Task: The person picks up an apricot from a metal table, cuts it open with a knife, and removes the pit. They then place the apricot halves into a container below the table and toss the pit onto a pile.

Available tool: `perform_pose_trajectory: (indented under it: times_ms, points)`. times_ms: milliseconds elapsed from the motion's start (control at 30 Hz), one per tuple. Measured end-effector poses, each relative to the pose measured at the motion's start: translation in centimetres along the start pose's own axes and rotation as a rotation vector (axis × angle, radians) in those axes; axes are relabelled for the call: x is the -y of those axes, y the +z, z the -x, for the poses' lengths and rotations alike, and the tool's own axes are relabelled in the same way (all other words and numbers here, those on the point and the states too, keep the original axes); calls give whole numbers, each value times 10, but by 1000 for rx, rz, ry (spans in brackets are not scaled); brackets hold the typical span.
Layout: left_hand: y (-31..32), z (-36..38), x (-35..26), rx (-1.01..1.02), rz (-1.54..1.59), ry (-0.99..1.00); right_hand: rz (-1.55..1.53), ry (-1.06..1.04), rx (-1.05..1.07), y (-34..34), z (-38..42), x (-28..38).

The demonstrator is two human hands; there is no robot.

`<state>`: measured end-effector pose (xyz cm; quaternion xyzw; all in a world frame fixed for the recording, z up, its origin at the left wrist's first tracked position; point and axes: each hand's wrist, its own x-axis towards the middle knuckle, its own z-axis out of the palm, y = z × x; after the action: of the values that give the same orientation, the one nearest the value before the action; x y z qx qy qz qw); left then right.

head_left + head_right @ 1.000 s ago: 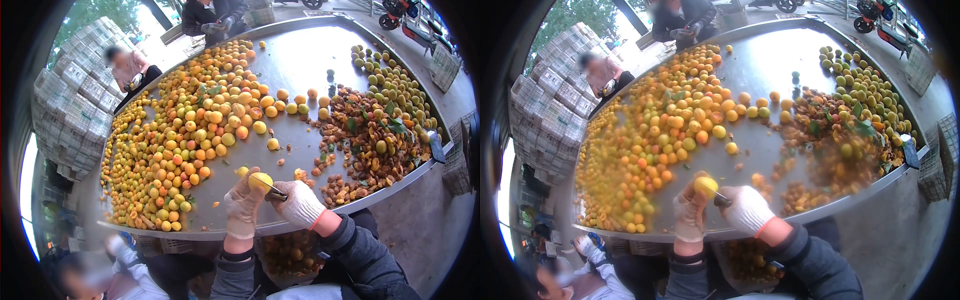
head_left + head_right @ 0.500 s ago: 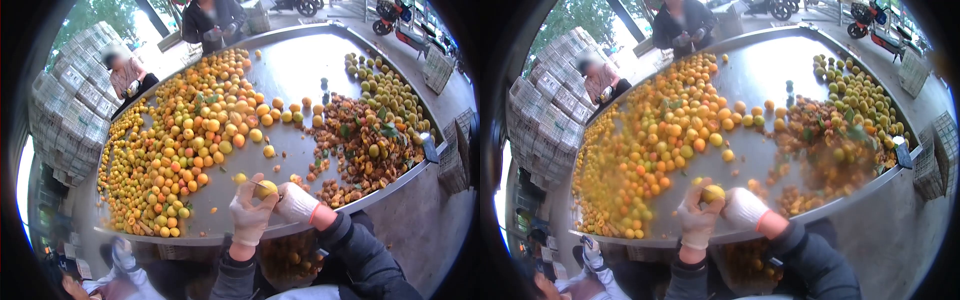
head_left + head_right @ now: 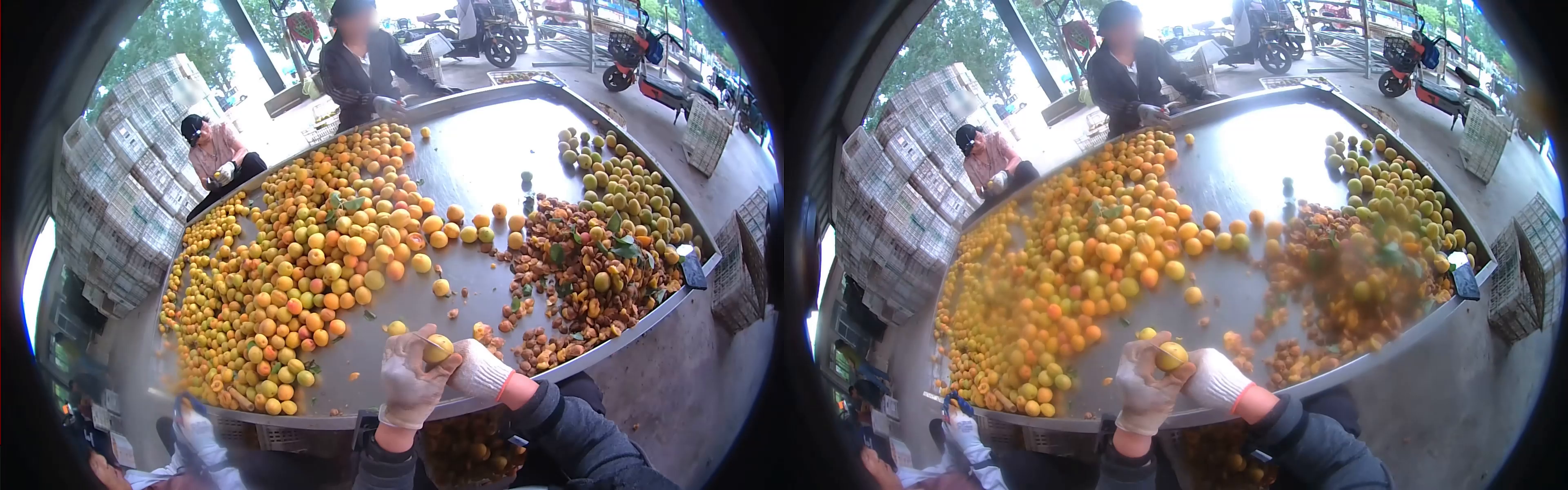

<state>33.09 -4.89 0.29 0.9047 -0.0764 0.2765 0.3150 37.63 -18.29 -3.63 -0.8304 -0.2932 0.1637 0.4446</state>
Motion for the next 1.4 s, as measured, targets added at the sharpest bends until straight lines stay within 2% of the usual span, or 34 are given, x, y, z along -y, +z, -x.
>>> perform_pose_trajectory:
  times_ms: [67, 100, 167, 300, 367, 400, 467, 500, 567, 633, 700, 733, 767, 800, 833, 967, 1033, 1067, 1133, 1200, 1233, 1267, 1300, 1333, 1367, 1400]
  points:
    - [-3, -1, -4, 31, 242, -128, -190, -95, -160, 1, 3, 4]
    - [-2, 0, -6, 30, 243, -128, -188, -96, -160, -1, 4, 9]
    - [2, 2, -10, -59, 1157, -516, -106, 2, -183, -7, 3, 20]
    - [3, 4, -1, 82, 1180, -555, -136, -36, -266, 0, 4, 13]
    - [2, 4, 0, 103, 990, -480, -116, -2, -260, 1, 5, 12]
    - [-1, 3, -1, 104, 991, -481, -116, 0, -260, -1, 6, 14]
    - [-9, 2, -7, 151, 671, -399, -79, -19, -232, -10, 8, 19]
    - [-7, 1, -4, 158, 674, -406, -82, -9, -230, -12, 7, 18]
    - [-1, 2, 1, 26, 217, -37, -128, -25, -118, -14, 7, 14]
    - [-3, 3, -5, 98, 265, -152, -289, 1, 33, -18, 7, 9]
    - [-2, 2, -3, 77, 368, -141, -259, -49, -7, -20, 6, 11]
    - [4, 5, -5, 43, 725, -258, -260, -51, 2, -16, 6, 11]
    - [6, 5, -6, 32, 721, -260, -268, -49, -95, -12, 5, 12]
    - [7, 5, -7, 4, 957, -367, -276, -50, -193, -9, 4, 13]
    - [7, 3, -6, -19, 1194, -471, -275, -58, -189, -8, 3, 14]
    - [6, 7, 1, 88, 1135, -545, -246, -95, -259, -5, 4, 13]
    - [-3, 2, -3, 145, 703, -415, -249, -98, -262, -5, 5, 14]
    - [-2, 2, -2, 147, 703, -417, -248, -91, -264, -5, 4, 15]
    - [3, 4, 2, 48, 340, -199, -248, -78, -266, -8, 4, 15]
    - [3, 5, 8, 41, 298, -151, -122, -44, 22, -20, 0, 12]
    - [3, 5, 9, 35, 253, -98, -123, -43, 22, -26, -1, 11]
    - [2, 5, 7, 37, 253, -97, -286, -28, 130, -31, -2, 11]
    - [1, 5, 3, 57, 419, -236, -447, -15, 239, -34, -2, 13]
    - [1, 4, 0, 72, 584, -375, -445, -18, 239, -32, 0, 18]
    - [3, 4, 0, 66, 582, -373, -328, 14, 101, -25, 2, 24]
    - [6, 5, 0, 35, 905, -490, -213, 45, -36, -20, 3, 28]
